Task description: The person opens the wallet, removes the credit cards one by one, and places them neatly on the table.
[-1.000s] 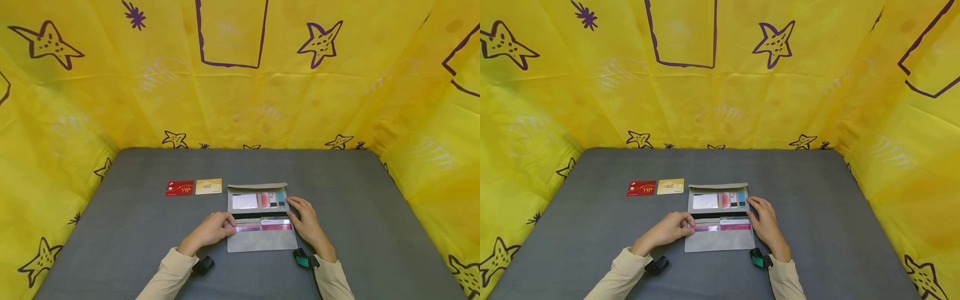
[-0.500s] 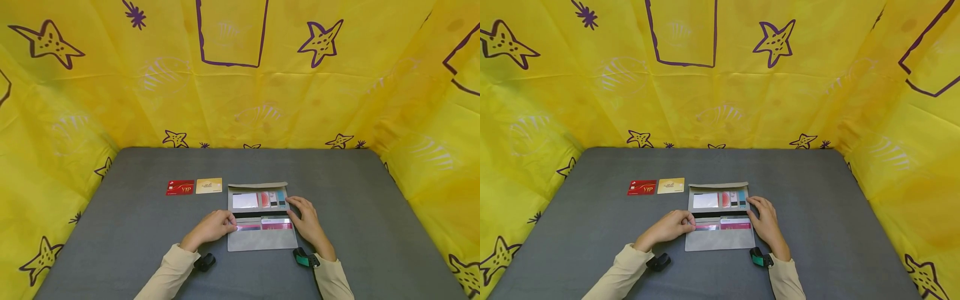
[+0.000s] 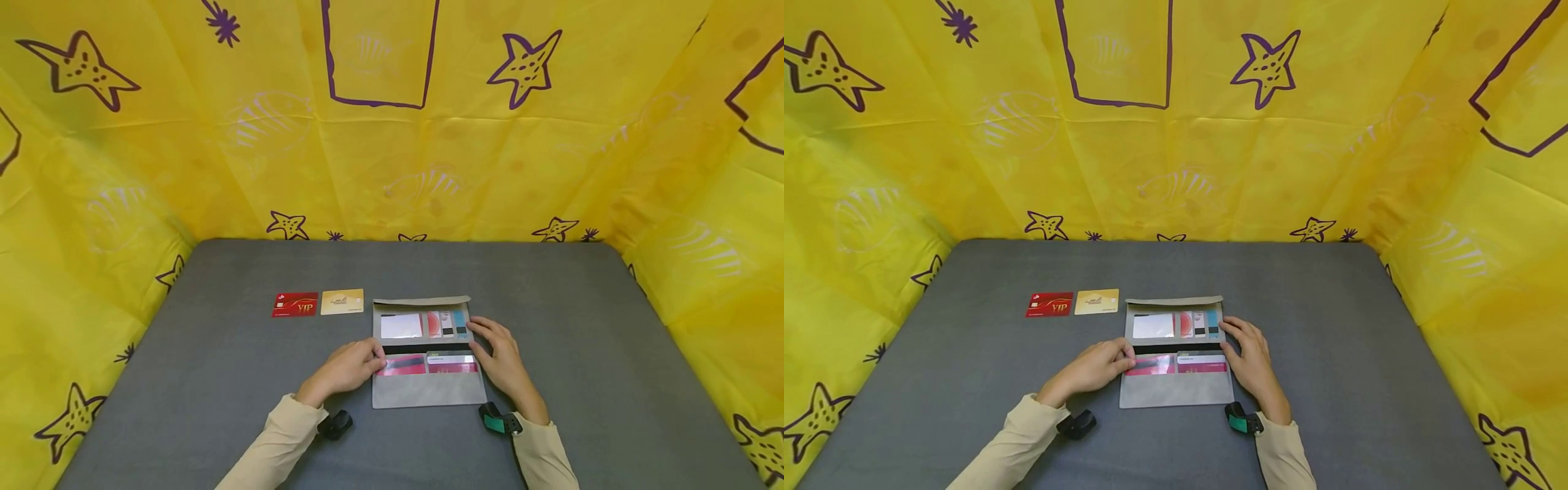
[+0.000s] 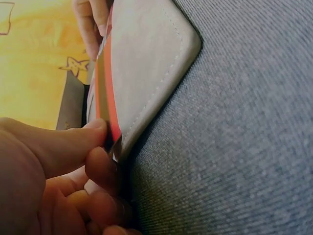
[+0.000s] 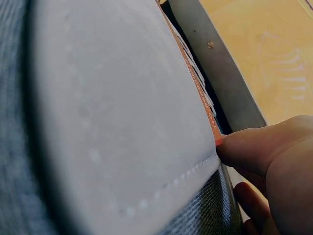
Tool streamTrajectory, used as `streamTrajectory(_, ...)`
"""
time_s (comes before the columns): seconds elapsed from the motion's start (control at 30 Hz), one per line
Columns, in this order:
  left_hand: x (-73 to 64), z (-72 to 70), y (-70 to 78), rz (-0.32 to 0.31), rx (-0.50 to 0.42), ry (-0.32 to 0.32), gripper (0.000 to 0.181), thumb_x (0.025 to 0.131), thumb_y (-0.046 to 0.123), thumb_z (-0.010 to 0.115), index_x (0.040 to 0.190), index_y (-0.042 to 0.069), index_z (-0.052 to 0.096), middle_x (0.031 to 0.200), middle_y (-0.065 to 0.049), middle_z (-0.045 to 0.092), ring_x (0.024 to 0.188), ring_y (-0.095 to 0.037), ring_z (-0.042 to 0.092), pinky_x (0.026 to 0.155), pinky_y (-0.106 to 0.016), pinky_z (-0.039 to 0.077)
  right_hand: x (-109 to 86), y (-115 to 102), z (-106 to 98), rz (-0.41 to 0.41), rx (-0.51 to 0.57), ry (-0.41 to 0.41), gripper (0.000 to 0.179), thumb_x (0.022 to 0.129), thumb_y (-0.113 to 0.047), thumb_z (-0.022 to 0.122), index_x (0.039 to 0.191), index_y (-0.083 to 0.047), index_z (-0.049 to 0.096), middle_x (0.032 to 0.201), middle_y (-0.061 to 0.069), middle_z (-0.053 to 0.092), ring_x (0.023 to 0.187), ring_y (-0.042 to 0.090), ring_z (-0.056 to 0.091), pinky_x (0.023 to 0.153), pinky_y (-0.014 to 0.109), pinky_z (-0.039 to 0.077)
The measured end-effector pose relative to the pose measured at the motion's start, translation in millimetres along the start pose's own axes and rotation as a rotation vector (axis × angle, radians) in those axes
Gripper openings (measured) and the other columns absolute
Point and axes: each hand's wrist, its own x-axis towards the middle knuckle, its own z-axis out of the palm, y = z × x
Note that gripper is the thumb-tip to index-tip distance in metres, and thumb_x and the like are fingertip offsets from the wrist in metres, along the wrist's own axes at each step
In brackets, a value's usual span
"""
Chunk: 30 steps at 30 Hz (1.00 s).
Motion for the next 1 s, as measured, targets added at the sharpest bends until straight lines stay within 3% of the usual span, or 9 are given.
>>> streamTrajectory(0.47, 4.5, 1.9, -3.7, -0.045, -0.062, 0.071, 0.006, 0.096, 0.017, 0.063, 0.095, 0.012, 0.061, 0.067, 0.003, 0.049, 0.061, -0.012, 0.044, 0.055, -0.024, 0.032, -0.5, 2.3, -0.2, -0.003, -0.006, -0.008, 0.037, 0.092, -0.004, 0.064, 0.129, -0.002, 0.063, 0.139, 0.018, 0.057, 0.135, 0.043, 0.037, 0.109, 0.066, 0.020)
streamTrajectory(0.67, 3.7, 0.5, -4.5, -0.049, -0.107, 0.061, 0.010, 0.095, 0.022, 0.066, 0.099, 0.012, 0.063, 0.064, 0.005, 0.051, 0.057, -0.010, 0.043, 0.052, -0.023, 0.029, -0.6, 1.3, -1.5, -0.011, -0.017, -0.014, 0.038, 0.091, -0.004, 0.064, 0.129, -0.002, 0.063, 0.139, 0.018, 0.057, 0.134, 0.043, 0.038, 0.109, 0.065, 0.020)
streamTrajectory(1.0, 3.5, 0.4, -4.5, -0.024, -0.101, 0.052, 0.009, 0.093, 0.019, 0.068, 0.095, 0.012, 0.063, 0.065, 0.006, 0.052, 0.056, -0.008, 0.043, 0.052, -0.022, 0.030, -1.0, 1.1, -1.9, -0.015, -0.025, -0.031, 0.038, 0.093, -0.005, 0.063, 0.131, -0.002, 0.061, 0.141, 0.019, 0.055, 0.135, 0.043, 0.037, 0.109, 0.066, 0.021)
